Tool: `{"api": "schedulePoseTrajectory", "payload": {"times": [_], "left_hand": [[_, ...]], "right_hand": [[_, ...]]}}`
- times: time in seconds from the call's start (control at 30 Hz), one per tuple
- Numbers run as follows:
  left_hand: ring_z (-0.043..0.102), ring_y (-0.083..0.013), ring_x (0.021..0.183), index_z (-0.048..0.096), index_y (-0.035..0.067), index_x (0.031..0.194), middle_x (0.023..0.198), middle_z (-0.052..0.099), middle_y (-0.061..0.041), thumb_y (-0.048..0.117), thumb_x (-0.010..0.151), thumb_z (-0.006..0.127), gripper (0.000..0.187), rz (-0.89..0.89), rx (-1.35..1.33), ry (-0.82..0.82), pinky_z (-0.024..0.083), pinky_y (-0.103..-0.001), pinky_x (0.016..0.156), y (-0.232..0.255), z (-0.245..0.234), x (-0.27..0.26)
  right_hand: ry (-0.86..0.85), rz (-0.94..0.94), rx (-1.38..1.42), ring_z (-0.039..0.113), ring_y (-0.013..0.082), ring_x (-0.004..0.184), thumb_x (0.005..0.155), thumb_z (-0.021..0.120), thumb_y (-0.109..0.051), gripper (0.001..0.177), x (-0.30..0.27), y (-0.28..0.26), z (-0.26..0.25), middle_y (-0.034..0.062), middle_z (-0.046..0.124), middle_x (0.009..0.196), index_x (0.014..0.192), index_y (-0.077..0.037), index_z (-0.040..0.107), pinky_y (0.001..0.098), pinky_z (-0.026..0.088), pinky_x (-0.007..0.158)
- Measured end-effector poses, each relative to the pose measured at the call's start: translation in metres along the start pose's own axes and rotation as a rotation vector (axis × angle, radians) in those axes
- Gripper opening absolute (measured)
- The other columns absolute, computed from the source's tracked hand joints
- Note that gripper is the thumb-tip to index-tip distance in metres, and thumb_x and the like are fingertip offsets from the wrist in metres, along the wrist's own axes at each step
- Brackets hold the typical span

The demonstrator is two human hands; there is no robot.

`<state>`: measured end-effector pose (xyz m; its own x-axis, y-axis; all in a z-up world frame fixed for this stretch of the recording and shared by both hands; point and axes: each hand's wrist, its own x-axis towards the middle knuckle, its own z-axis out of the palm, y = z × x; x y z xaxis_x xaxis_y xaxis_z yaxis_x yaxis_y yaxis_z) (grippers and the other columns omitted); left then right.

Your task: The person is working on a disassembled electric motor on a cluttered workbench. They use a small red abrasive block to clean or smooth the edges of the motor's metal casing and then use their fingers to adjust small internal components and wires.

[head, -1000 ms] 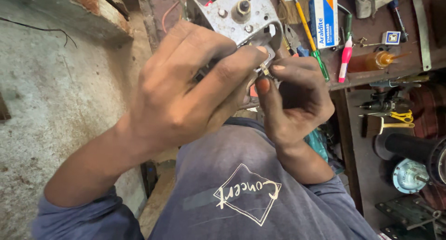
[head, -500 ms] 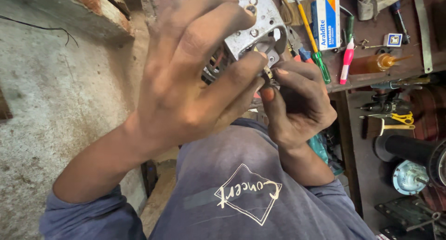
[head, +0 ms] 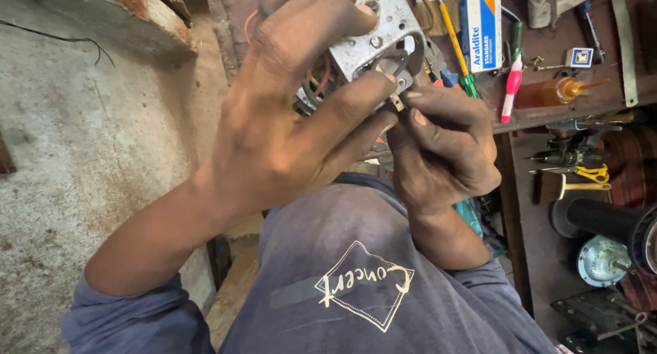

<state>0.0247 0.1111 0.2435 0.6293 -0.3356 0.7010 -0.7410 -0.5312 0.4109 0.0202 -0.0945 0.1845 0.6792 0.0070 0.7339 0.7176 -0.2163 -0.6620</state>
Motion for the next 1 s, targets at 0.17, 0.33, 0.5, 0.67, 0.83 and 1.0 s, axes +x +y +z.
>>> {"api": "schedulePoseTrajectory", "payload": {"times": [0.17, 0.33, 0.5, 0.67, 0.83, 1.0], "left_hand": [[0.052, -0.0358, 0.139, 0.073, 0.004, 0.118, 0.144, 0.045, -0.017, 0.014, 0.096, 0.09, 0.029, -0.002, -0.013, 0.004, 0.052, -0.045, 0.114, -0.001, 0.0, 0.001], [0.051, -0.0329, 0.139, 0.073, 0.005, 0.12, 0.148, 0.043, -0.015, 0.014, 0.091, 0.082, 0.032, 0.016, -0.031, 0.012, 0.054, -0.042, 0.117, -0.004, 0.003, -0.001], [0.05, -0.0339, 0.141, 0.072, 0.007, 0.121, 0.146, 0.042, -0.016, 0.013, 0.092, 0.085, 0.033, 0.0, -0.014, 0.03, 0.053, -0.041, 0.114, -0.005, 0.005, -0.005], [0.049, -0.0346, 0.14, 0.07, 0.01, 0.123, 0.146, 0.041, -0.018, 0.015, 0.09, 0.089, 0.038, -0.024, -0.028, 0.048, 0.054, -0.043, 0.117, -0.009, 0.008, -0.004], [0.053, -0.0339, 0.138, 0.071, 0.012, 0.122, 0.144, 0.048, -0.018, 0.014, 0.087, 0.09, 0.04, -0.027, -0.031, 0.046, 0.056, -0.041, 0.106, -0.01, 0.008, -0.001], [0.052, -0.0355, 0.136, 0.071, 0.011, 0.12, 0.141, 0.05, -0.018, 0.012, 0.084, 0.092, 0.042, -0.013, -0.015, 0.036, 0.05, -0.049, 0.11, -0.009, 0.003, 0.004]], "right_hand": [[-0.056, 0.042, 0.011, 0.072, 0.0233, 0.102, 0.097, 0.078, 0.006, 0.02, -0.003, -0.002, -0.006, 0.0174, 0.07, 0.116, 0.113, -0.002, 0.069, 0.0343, 0.06, 0.094], [-0.037, 0.141, 0.097, 0.072, 0.0204, 0.101, 0.096, 0.081, 0.003, 0.022, -0.004, -0.003, -0.008, 0.0172, 0.072, 0.117, 0.113, -0.002, 0.068, 0.0299, 0.06, 0.09], [-0.041, 0.15, 0.13, 0.07, 0.0183, 0.099, 0.095, 0.084, 0.003, 0.023, -0.003, -0.003, -0.007, 0.0166, 0.07, 0.11, 0.111, -0.004, 0.069, 0.0276, 0.059, 0.092], [-0.019, 0.193, 0.184, 0.07, 0.0176, 0.094, 0.091, 0.085, 0.003, 0.021, -0.003, 0.0, -0.008, 0.0147, 0.071, 0.108, 0.106, -0.002, 0.071, 0.029, 0.059, 0.09], [-0.063, 0.244, 0.222, 0.069, 0.0161, 0.092, 0.093, 0.085, 0.004, 0.021, -0.002, 0.0, -0.013, 0.0156, 0.072, 0.107, 0.108, 0.001, 0.071, 0.0246, 0.057, 0.083], [-0.089, 0.374, 0.318, 0.07, 0.0165, 0.093, 0.094, 0.085, 0.007, 0.017, 0.0, -0.002, -0.021, 0.0164, 0.073, 0.107, 0.105, 0.003, 0.073, 0.025, 0.057, 0.085]]}}
